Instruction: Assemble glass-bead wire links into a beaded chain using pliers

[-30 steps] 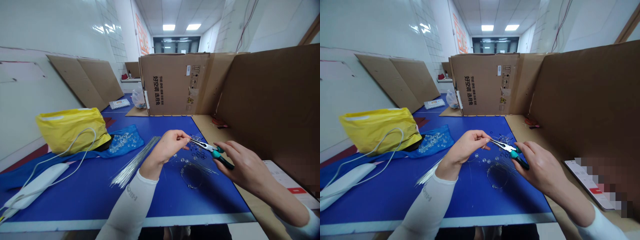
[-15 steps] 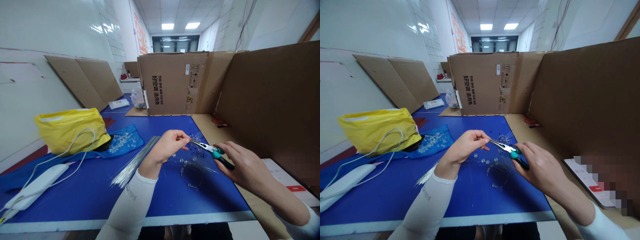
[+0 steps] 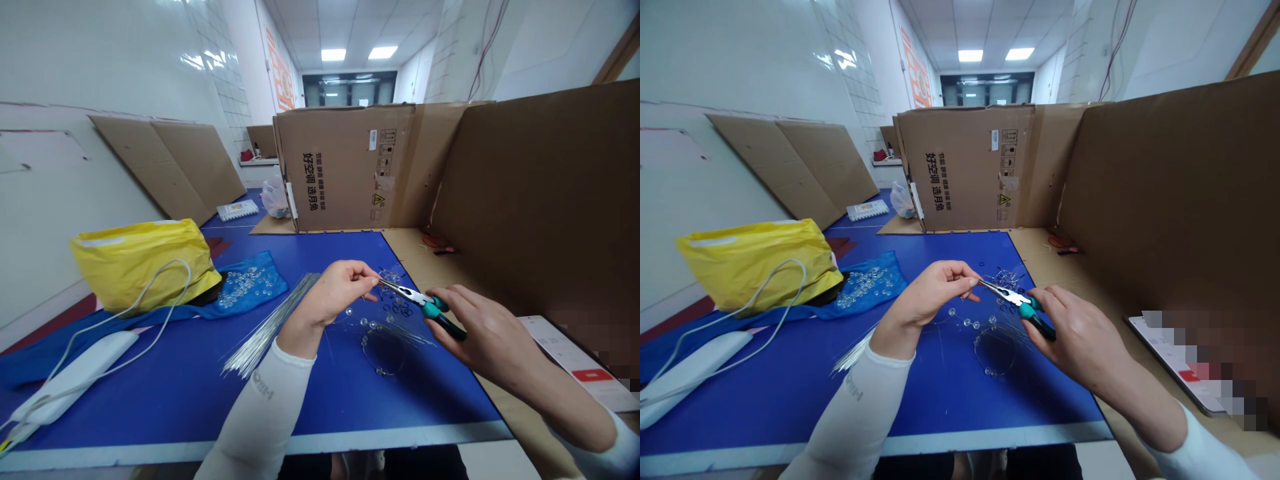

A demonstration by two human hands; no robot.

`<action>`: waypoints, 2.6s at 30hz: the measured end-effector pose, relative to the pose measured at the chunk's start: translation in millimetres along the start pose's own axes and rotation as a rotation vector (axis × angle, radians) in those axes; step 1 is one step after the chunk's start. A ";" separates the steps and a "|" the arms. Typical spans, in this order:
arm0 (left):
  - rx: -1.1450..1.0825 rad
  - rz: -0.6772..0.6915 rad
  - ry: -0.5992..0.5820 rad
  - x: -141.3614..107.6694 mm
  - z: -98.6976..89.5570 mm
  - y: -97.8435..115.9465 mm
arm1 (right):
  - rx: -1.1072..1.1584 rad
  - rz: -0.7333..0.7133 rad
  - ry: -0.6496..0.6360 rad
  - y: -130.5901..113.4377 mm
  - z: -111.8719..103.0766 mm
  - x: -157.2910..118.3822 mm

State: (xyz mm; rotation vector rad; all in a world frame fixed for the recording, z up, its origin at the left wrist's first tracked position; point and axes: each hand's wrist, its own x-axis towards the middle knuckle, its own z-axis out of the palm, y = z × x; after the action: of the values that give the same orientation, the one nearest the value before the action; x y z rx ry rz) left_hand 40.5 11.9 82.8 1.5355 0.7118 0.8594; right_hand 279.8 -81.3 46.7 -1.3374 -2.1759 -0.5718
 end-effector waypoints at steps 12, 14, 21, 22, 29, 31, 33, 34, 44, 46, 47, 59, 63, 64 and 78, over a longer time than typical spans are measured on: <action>-0.067 -0.055 0.034 3.0 -3.5 -1.9 | 0.281 0.196 -0.170 9.6 -4.9 -20.3; -0.102 -0.067 0.044 4.3 -5.2 -2.8 | 0.315 0.245 -0.171 19.9 -2.8 -32.8; -0.271 -0.095 0.069 7.8 -11.7 -2.6 | -0.150 0.488 -0.253 67.7 22.5 -97.9; -0.284 -0.097 0.070 8.2 -12.3 -2.5 | -0.181 0.485 -0.272 71.1 26.5 -106.3; -0.289 -0.071 0.122 11.0 -11.2 -5.2 | -0.185 0.530 -0.312 79.7 54.2 -132.1; -0.276 -0.064 0.124 11.1 -10.6 -5.6 | -0.082 0.539 -0.254 77.9 54.7 -123.4; -0.266 -0.052 0.119 10.6 -10.0 -5.7 | 0.146 0.522 -0.199 70.5 48.1 -103.5; -0.260 -0.049 0.113 10.2 -9.5 -5.6 | 0.270 0.544 -0.170 64.3 42.4 -89.4; -0.227 -0.028 0.110 3.1 -3.2 1.7 | 1.056 0.581 -0.073 -12.3 15.8 44.7; -0.228 -0.017 0.119 3.1 -2.8 1.5 | 1.095 0.613 -0.038 -17.6 22.5 49.7; -0.230 -0.012 0.122 3.5 -2.5 0.9 | 1.112 0.638 -0.010 -19.2 25.2 51.1; -0.227 -0.003 0.099 6.4 7.8 -5.7 | 1.152 0.651 0.042 -27.7 27.0 69.8; -0.253 -0.015 0.071 7.6 7.8 -5.7 | 1.309 0.677 0.026 -28.3 25.0 74.7; -0.256 -0.019 0.065 7.7 7.6 -5.5 | 1.347 0.685 0.027 -28.5 23.8 75.8; -0.172 -0.013 0.036 6.6 9.7 -6.2 | 1.349 0.739 -0.023 -28.7 14.0 86.0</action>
State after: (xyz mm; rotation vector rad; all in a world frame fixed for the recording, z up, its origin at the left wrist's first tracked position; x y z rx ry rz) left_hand 52.4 13.0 77.0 1.3644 0.6557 0.9168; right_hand 218.5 -26.4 87.3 -1.1056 -1.2866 1.0178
